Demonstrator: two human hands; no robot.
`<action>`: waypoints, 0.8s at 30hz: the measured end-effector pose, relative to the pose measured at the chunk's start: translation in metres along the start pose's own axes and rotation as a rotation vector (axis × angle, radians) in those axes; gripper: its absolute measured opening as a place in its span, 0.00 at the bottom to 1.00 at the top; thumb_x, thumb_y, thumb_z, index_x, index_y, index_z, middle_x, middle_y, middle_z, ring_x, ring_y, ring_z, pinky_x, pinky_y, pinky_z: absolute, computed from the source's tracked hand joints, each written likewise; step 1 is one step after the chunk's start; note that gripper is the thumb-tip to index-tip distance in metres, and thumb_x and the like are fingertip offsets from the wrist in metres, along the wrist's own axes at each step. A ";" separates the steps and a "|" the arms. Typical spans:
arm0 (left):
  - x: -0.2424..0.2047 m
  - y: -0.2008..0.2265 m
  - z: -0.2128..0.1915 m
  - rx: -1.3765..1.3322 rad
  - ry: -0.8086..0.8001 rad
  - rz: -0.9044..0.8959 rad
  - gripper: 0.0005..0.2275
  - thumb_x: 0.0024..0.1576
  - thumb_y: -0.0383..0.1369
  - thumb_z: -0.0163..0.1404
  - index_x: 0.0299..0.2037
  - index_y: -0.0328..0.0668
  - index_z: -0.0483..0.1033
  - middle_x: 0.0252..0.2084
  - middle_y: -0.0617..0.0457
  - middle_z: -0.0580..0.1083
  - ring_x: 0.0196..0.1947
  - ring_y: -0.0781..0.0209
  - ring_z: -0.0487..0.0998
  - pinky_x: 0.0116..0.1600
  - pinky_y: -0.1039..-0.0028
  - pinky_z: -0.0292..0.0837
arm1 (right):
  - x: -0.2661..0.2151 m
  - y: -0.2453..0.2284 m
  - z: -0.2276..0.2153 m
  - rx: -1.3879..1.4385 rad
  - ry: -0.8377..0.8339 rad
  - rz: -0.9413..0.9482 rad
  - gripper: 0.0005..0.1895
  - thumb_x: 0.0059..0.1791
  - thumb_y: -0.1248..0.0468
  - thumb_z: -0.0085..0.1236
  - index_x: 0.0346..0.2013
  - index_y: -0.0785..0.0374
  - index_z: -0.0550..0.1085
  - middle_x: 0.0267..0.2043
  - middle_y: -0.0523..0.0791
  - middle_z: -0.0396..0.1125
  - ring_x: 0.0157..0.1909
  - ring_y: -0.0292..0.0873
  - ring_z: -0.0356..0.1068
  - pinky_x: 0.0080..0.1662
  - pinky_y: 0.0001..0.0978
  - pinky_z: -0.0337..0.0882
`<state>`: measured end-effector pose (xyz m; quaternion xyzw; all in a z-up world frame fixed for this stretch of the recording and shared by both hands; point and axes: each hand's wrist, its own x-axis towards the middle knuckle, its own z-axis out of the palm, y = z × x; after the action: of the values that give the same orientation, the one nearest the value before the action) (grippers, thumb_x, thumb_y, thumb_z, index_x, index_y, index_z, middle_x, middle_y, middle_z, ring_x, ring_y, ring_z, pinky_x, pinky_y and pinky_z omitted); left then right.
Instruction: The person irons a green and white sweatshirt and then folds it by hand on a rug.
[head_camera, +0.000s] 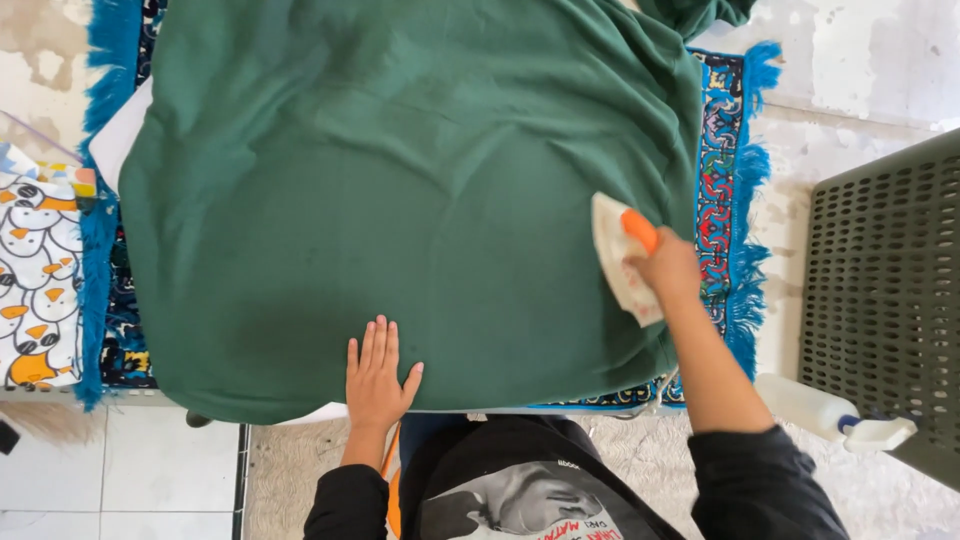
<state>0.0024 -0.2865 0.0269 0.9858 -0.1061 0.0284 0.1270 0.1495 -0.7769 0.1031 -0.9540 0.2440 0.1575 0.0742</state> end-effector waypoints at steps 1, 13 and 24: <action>0.000 0.001 0.001 0.003 -0.005 0.002 0.35 0.59 0.55 0.40 0.74 0.44 0.57 0.78 0.49 0.53 0.78 0.57 0.49 0.80 0.57 0.31 | 0.020 0.006 -0.002 0.003 -0.005 0.002 0.29 0.41 0.50 0.73 0.50 0.59 0.76 0.41 0.57 0.75 0.49 0.63 0.76 0.47 0.56 0.77; -0.002 0.011 -0.001 0.045 -0.039 -0.043 0.34 0.60 0.53 0.41 0.74 0.45 0.56 0.78 0.48 0.52 0.78 0.52 0.49 0.79 0.53 0.35 | -0.141 0.046 0.022 0.046 -0.297 0.017 0.29 0.39 0.53 0.69 0.52 0.62 0.78 0.46 0.60 0.77 0.55 0.64 0.74 0.55 0.57 0.75; -0.024 0.038 -0.022 -0.033 -0.201 0.214 0.44 0.51 0.62 0.50 0.76 0.57 0.49 0.80 0.51 0.45 0.78 0.55 0.42 0.79 0.53 0.28 | -0.109 0.002 0.009 0.068 -0.188 -0.053 0.26 0.43 0.46 0.65 0.50 0.57 0.79 0.42 0.59 0.77 0.51 0.63 0.76 0.50 0.53 0.77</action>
<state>-0.0302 -0.3123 0.0551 0.9645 -0.2232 -0.0586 0.1284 0.0559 -0.7284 0.1314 -0.9381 0.2158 0.2358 0.1333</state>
